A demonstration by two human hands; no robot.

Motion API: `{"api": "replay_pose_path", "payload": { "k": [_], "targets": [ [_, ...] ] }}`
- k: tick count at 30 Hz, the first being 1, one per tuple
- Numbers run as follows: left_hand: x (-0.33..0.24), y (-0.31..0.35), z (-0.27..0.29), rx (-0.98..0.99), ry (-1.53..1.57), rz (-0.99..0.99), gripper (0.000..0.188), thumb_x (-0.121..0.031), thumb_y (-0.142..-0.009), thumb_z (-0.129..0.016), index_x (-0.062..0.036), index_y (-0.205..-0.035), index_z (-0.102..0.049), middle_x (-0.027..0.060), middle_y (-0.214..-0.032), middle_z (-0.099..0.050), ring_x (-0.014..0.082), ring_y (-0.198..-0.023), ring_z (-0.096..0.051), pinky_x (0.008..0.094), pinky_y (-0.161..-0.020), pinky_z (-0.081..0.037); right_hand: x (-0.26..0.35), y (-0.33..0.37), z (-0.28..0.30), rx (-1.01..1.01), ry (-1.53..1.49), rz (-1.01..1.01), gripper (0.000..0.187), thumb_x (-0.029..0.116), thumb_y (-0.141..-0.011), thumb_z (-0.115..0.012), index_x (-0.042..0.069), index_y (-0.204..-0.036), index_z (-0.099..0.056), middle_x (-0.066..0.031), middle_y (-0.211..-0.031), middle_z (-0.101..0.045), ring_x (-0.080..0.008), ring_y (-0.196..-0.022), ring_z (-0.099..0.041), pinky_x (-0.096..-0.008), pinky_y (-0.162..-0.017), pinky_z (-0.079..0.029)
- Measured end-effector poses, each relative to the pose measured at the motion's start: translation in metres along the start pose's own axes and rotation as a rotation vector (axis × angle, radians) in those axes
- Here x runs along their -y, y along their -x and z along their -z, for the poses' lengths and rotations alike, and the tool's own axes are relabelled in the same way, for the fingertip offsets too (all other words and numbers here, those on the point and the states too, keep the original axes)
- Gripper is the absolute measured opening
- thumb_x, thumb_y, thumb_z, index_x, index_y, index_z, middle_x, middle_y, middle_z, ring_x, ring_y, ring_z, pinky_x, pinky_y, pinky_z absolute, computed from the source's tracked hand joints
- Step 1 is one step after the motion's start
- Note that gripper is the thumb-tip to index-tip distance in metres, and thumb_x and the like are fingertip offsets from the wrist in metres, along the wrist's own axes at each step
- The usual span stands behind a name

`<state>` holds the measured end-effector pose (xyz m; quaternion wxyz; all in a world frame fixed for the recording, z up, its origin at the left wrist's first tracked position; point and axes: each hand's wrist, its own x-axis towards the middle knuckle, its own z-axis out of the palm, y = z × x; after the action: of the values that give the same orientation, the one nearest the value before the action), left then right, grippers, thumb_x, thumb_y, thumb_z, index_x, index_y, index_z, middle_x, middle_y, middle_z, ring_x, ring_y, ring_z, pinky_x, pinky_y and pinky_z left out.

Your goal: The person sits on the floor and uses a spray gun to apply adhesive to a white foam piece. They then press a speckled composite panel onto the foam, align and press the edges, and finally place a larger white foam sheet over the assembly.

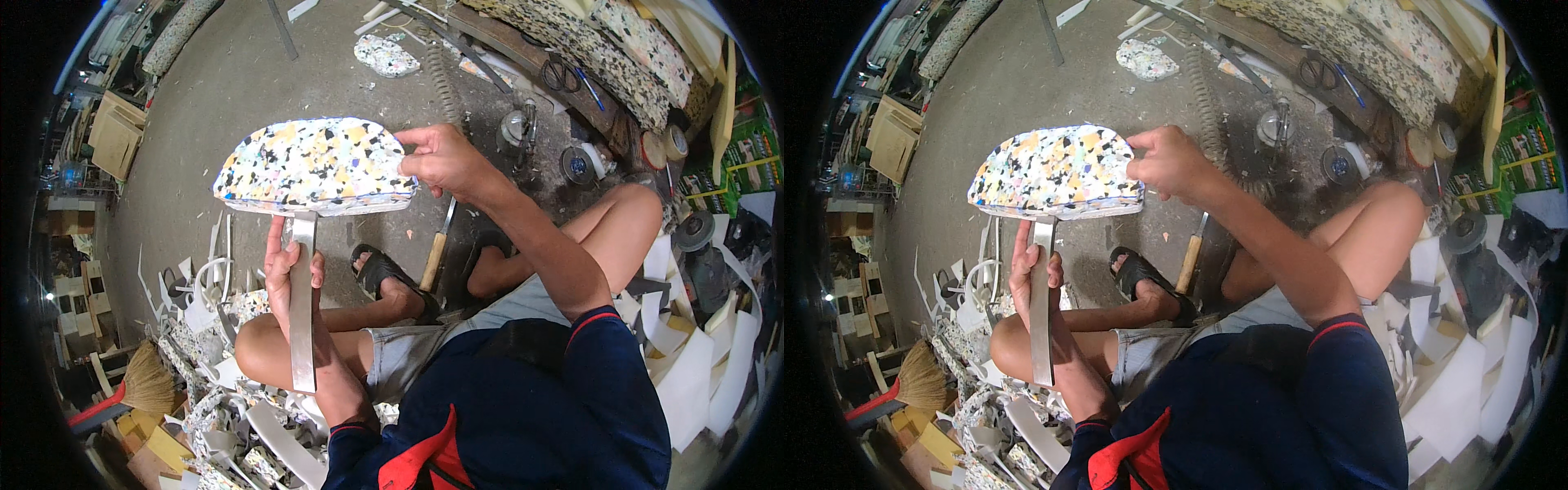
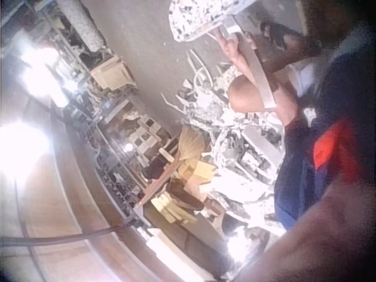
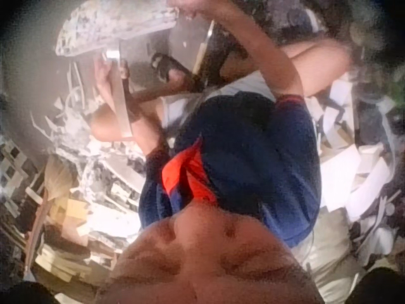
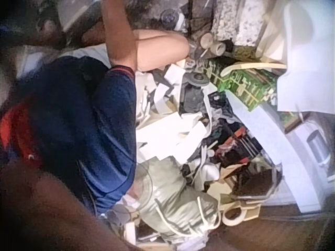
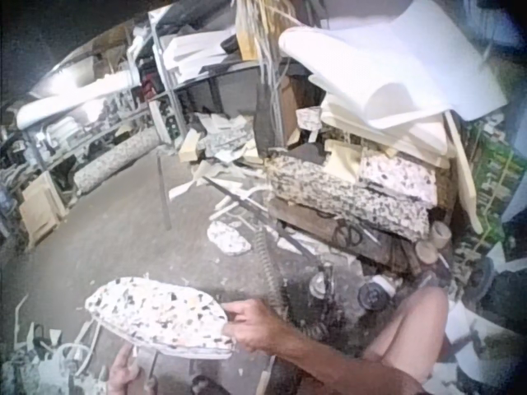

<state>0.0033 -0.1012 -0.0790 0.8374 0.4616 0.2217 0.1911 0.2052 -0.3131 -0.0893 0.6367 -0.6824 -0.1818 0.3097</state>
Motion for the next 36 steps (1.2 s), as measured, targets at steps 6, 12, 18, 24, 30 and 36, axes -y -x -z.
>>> {"api": "replay_pose_path", "payload": {
  "k": [6, 12, 18, 24, 30, 36],
  "targets": [
    [0.0, 0.0, 0.003, 0.016, 0.009, -0.018, 0.073, -0.009, -0.092, -0.062, 0.0041, -0.156, -0.03, 0.0015, -0.07, -0.051, 0.0147, -0.053, -0.053, 0.0197, -0.04, -0.045, -0.008, 0.005, -0.003, -0.003, -0.032, 0.014, 0.056, 0.006, -0.085, -0.067, -0.011, -0.138, -0.056, -0.0061, -0.073, -0.069, -0.0032, -0.045, -0.046, -0.0216, -0.038, -0.036],
    [0.0, 0.0, 0.004, 0.059, 0.004, -0.022, 0.074, -0.008, -0.092, -0.062, 0.0035, -0.157, -0.028, 0.0033, -0.074, -0.054, 0.0149, -0.053, -0.054, 0.0202, -0.039, -0.045, -0.009, 0.006, -0.003, 0.009, -0.044, 0.017, 0.056, 0.008, -0.086, -0.067, -0.01, -0.138, -0.056, -0.0044, -0.07, -0.068, -0.0027, -0.045, -0.046, -0.0209, -0.038, -0.036],
    [0.0, 0.0, 0.004, 0.02, -0.009, 0.004, 0.074, -0.011, -0.093, -0.064, -0.0051, -0.158, -0.03, 0.012, -0.091, -0.064, 0.0154, -0.052, -0.057, 0.0219, -0.038, -0.046, -0.016, 0.009, -0.005, 0.019, -0.088, -0.075, 0.049, 0.017, -0.088, -0.071, -0.007, -0.13, -0.063, -0.003, -0.071, -0.066, -0.004, -0.045, -0.045, -0.0226, -0.039, -0.036],
    [0.022, -0.006, 0.025, 0.084, 0.038, -0.065, 0.075, -0.018, -0.095, -0.066, -0.0073, -0.158, -0.028, 0.0109, -0.076, -0.061, 0.0179, -0.043, -0.052, 0.0275, -0.037, -0.044, -0.012, 0.032, -0.008, -0.266, 0.107, 0.16, 0.057, 0.028, -0.082, -0.082, -0.005, -0.124, -0.065, -0.0125, -0.095, -0.07, -0.0132, -0.07, -0.059, -0.029, -0.057, -0.048],
    [0.032, 0.001, 0.034, 0.256, 0.3, -0.049, 0.067, -0.018, -0.1, -0.054, -0.0095, -0.16, -0.025, 0.0209, -0.129, -0.059, 0.0117, -0.048, -0.05, 0.0246, -0.039, -0.047, 0.05, 0.09, -0.029, -0.506, 0.344, 0.601, 0.078, 0.028, -0.066, -0.095, 0.001, -0.13, -0.059, -0.0125, -0.106, -0.065, -0.0181, -0.081, -0.06, -0.0309, -0.064, -0.052],
    [0.034, 0.003, 0.019, 0.323, 0.55, 0.012, 0.057, -0.014, -0.104, -0.047, -0.0059, -0.157, -0.029, 0.02, -0.138, -0.053, 0.0124, -0.057, -0.055, 0.0229, -0.044, -0.05, 0.052, 0.102, -0.022, -0.457, 0.303, 0.601, 0.074, 0.029, -0.071, -0.093, 0.0, -0.127, -0.055, -0.0205, -0.111, -0.061, -0.037, -0.101, -0.064, -0.0443, -0.085, -0.054]
  ]
}}
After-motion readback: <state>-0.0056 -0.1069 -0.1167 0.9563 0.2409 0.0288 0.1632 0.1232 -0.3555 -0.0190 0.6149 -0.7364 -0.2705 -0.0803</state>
